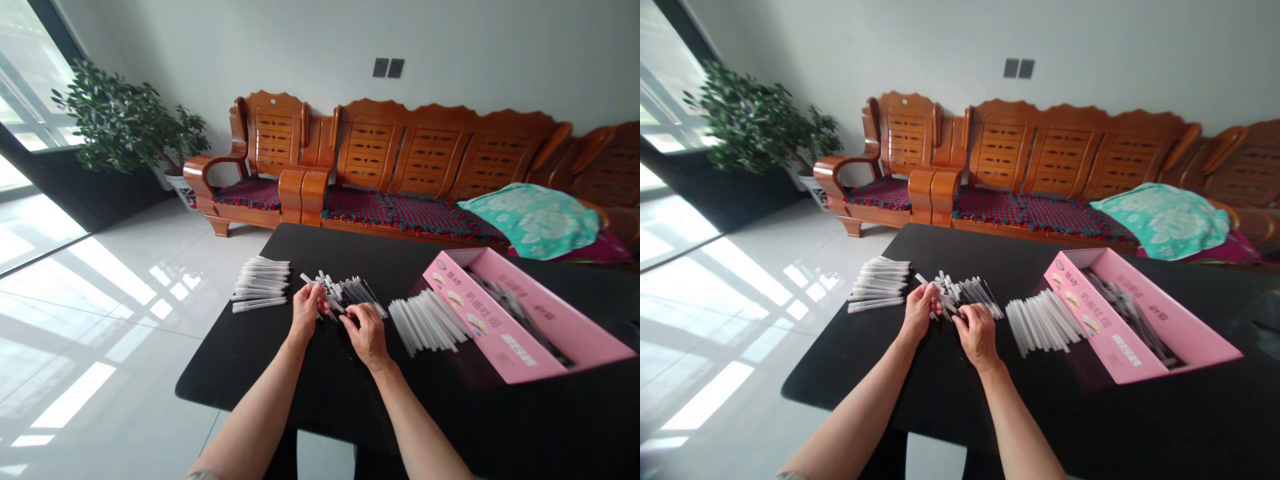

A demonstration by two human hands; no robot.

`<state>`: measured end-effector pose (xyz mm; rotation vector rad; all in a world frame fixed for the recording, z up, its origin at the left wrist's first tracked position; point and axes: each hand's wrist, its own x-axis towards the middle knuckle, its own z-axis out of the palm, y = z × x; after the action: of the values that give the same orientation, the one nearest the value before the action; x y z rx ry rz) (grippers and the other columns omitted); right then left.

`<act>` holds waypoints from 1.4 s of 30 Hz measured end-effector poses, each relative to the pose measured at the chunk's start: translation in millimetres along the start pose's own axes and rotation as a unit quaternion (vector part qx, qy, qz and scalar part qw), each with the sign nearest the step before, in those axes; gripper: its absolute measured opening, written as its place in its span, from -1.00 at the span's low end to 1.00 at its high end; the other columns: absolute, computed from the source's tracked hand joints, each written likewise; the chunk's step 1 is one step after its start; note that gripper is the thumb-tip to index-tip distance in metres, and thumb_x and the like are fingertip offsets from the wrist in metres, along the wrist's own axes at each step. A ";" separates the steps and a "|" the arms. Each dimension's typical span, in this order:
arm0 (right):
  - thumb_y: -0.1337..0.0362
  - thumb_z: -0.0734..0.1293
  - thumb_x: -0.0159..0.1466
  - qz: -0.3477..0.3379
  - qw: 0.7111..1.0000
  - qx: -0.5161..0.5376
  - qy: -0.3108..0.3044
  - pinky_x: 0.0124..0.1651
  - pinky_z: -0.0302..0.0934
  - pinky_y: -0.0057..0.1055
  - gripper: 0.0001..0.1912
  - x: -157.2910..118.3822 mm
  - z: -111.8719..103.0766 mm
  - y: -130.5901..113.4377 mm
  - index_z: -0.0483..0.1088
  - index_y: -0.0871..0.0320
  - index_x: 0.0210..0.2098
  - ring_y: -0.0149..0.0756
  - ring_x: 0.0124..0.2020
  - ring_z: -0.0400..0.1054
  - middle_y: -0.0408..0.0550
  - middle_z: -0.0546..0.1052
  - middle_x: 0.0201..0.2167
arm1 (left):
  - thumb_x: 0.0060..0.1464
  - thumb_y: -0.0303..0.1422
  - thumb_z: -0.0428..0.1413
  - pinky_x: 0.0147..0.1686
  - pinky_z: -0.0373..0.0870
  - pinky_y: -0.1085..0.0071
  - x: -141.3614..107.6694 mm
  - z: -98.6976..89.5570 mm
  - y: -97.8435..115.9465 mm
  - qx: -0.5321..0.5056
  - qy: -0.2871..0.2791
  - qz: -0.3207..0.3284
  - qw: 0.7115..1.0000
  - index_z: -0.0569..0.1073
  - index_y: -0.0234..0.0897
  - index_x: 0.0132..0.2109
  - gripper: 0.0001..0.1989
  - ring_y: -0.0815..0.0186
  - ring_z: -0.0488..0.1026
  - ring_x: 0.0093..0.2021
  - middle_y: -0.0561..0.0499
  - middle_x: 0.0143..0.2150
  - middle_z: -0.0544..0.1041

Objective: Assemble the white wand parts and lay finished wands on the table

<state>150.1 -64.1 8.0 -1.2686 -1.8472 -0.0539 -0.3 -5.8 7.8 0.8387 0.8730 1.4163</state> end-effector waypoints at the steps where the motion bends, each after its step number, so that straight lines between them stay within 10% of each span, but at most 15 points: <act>1: 0.23 0.33 0.34 0.004 1.000 0.002 -0.002 -0.17 0.21 -0.31 -0.88 0.1 -0.3 -0.2 0.41 0.16 -0.28 -0.24 -0.31 0.32 -0.07 0.46 -0.42 | -0.02 0.02 0.24 -0.67 0.26 0.55 0.2 -0.1 -0.2 0.000 0.001 0.001 1.000 0.43 -0.34 -0.34 -0.54 0.44 0.33 -0.70 0.09 -0.67 0.42; 16: 0.32 0.23 0.39 -0.020 1.000 -0.006 -0.013 -0.17 0.19 -0.31 -0.83 0.1 0.2 -0.2 0.41 0.15 -0.33 -0.24 -0.31 0.32 -0.05 0.48 -0.42 | -0.01 0.02 0.24 -0.66 0.28 0.53 0.6 -0.7 -0.4 0.005 0.004 0.003 1.000 0.44 -0.34 -0.34 -0.55 0.43 0.33 -0.70 0.10 -0.67 0.41; 26: 0.30 0.27 0.36 0.023 0.995 -0.067 0.064 -0.19 0.16 -0.33 -0.82 -2.8 -7.1 14.2 0.43 0.16 -0.37 -0.27 -0.38 0.33 -0.06 0.49 -0.48 | -0.01 0.00 0.25 -0.63 0.23 0.58 8.0 -8.6 1.9 -0.055 0.116 0.056 0.990 0.40 -0.35 -0.37 -0.56 0.47 0.33 -0.66 0.13 -0.65 0.37; 42: 0.26 0.22 0.42 -0.030 0.993 -0.115 0.012 -0.19 0.14 -0.32 -0.78 -2.0 7.1 4.1 0.50 0.17 -0.22 -0.25 -0.35 0.40 -0.03 0.56 -0.44 | 0.00 0.02 0.24 -0.64 0.31 0.51 0.1 0.1 -1.0 0.001 0.014 0.019 1.000 0.45 -0.34 -0.31 -0.55 0.41 0.35 -0.66 0.10 -0.64 0.42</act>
<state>149.1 -60.2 0.5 -1.3617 -1.8983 -0.3204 0.2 -5.8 6.9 0.8412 0.8841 1.4640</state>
